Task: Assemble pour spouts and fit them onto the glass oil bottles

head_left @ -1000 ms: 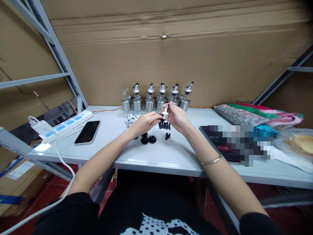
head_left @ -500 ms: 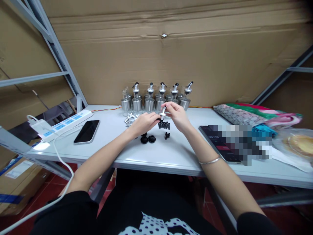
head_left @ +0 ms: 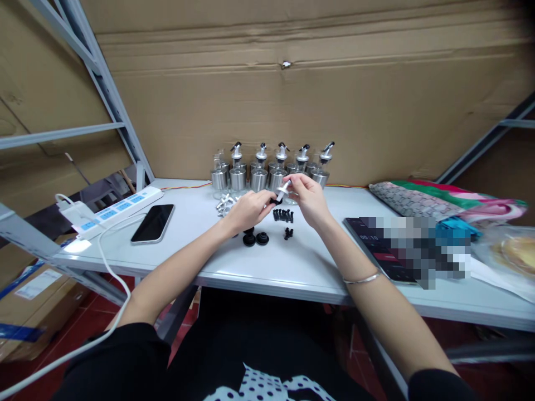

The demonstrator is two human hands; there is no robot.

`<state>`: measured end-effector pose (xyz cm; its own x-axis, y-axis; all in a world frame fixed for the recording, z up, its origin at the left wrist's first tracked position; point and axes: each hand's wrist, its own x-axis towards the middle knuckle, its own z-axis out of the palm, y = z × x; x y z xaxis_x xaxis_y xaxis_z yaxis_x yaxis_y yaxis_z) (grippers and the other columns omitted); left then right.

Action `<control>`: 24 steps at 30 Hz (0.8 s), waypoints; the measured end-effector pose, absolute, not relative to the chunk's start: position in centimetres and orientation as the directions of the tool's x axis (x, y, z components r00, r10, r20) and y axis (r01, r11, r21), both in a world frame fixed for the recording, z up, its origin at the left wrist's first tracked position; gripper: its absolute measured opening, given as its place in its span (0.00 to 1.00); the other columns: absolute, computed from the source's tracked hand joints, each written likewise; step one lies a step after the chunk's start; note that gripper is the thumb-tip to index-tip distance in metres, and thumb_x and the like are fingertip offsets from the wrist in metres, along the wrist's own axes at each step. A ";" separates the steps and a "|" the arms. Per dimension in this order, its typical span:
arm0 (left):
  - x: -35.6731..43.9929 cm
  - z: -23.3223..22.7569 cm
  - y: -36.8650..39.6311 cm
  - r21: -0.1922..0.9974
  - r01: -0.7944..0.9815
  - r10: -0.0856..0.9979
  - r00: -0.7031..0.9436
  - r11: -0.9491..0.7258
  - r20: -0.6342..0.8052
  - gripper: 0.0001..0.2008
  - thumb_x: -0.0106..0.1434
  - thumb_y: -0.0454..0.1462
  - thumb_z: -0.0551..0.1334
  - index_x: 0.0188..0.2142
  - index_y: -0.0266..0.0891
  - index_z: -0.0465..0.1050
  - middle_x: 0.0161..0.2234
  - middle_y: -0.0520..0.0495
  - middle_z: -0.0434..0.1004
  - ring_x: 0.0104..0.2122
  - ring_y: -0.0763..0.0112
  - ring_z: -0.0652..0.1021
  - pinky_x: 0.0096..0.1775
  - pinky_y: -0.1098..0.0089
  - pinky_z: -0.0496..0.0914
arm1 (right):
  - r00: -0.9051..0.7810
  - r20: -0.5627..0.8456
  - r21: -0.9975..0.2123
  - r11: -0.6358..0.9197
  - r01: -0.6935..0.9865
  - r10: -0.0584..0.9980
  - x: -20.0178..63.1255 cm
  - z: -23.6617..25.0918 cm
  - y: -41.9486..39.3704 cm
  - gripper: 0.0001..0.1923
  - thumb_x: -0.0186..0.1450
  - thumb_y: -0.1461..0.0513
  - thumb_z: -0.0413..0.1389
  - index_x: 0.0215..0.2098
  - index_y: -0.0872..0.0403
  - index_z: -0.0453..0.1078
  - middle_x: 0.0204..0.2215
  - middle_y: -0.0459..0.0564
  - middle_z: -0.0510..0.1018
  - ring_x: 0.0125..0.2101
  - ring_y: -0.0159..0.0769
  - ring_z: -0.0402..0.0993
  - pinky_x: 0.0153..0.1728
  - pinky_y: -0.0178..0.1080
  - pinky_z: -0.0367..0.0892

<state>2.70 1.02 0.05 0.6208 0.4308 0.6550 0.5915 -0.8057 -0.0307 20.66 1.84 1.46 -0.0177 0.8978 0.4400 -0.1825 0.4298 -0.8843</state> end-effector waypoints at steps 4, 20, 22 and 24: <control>2.8 0.2 0.8 0.057 0.545 0.401 0.538 -0.836 0.741 0.08 0.69 0.36 0.51 0.45 0.35 0.62 0.34 0.45 0.75 0.32 0.69 0.76 0.37 0.69 0.68 | 0.066 0.380 -0.859 0.378 -0.346 0.923 21.0 1.2 2.4 0.18 0.51 0.46 0.64 0.30 0.50 0.73 0.23 0.41 0.72 0.25 0.26 0.69 0.27 0.29 0.68; 3.0 0.1 0.7 0.279 0.424 0.463 0.433 -0.862 0.773 0.11 0.71 0.42 0.46 0.46 0.38 0.56 0.33 0.48 0.69 0.29 0.73 0.72 0.36 0.69 0.68 | -0.118 0.371 -0.844 0.281 -0.458 0.921 20.5 1.6 1.5 0.15 0.52 0.50 0.66 0.30 0.50 0.73 0.25 0.42 0.76 0.29 0.26 0.72 0.33 0.30 0.70; 3.0 0.1 0.7 0.322 0.409 0.492 0.430 -0.854 0.757 0.12 0.70 0.44 0.45 0.46 0.38 0.56 0.34 0.47 0.69 0.29 0.72 0.72 0.36 0.68 0.68 | -0.125 0.367 -0.843 0.273 -0.463 0.922 20.5 1.8 1.4 0.15 0.51 0.51 0.67 0.30 0.51 0.74 0.25 0.42 0.76 0.29 0.27 0.73 0.33 0.30 0.70; 3.0 0.0 0.8 0.356 0.395 0.513 0.429 -0.847 0.744 0.13 0.71 0.45 0.45 0.46 0.38 0.56 0.34 0.47 0.69 0.29 0.71 0.72 0.37 0.67 0.68 | -0.130 0.358 -0.844 0.261 -0.469 0.925 20.4 1.9 1.2 0.16 0.49 0.51 0.68 0.29 0.51 0.74 0.25 0.42 0.76 0.29 0.26 0.73 0.33 0.30 0.71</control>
<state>2.98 0.77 -0.01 0.4285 0.5125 0.7441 0.3953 -0.8469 0.3557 20.44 1.20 1.91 -0.1302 0.9246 0.3580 -0.4691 0.2606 -0.8438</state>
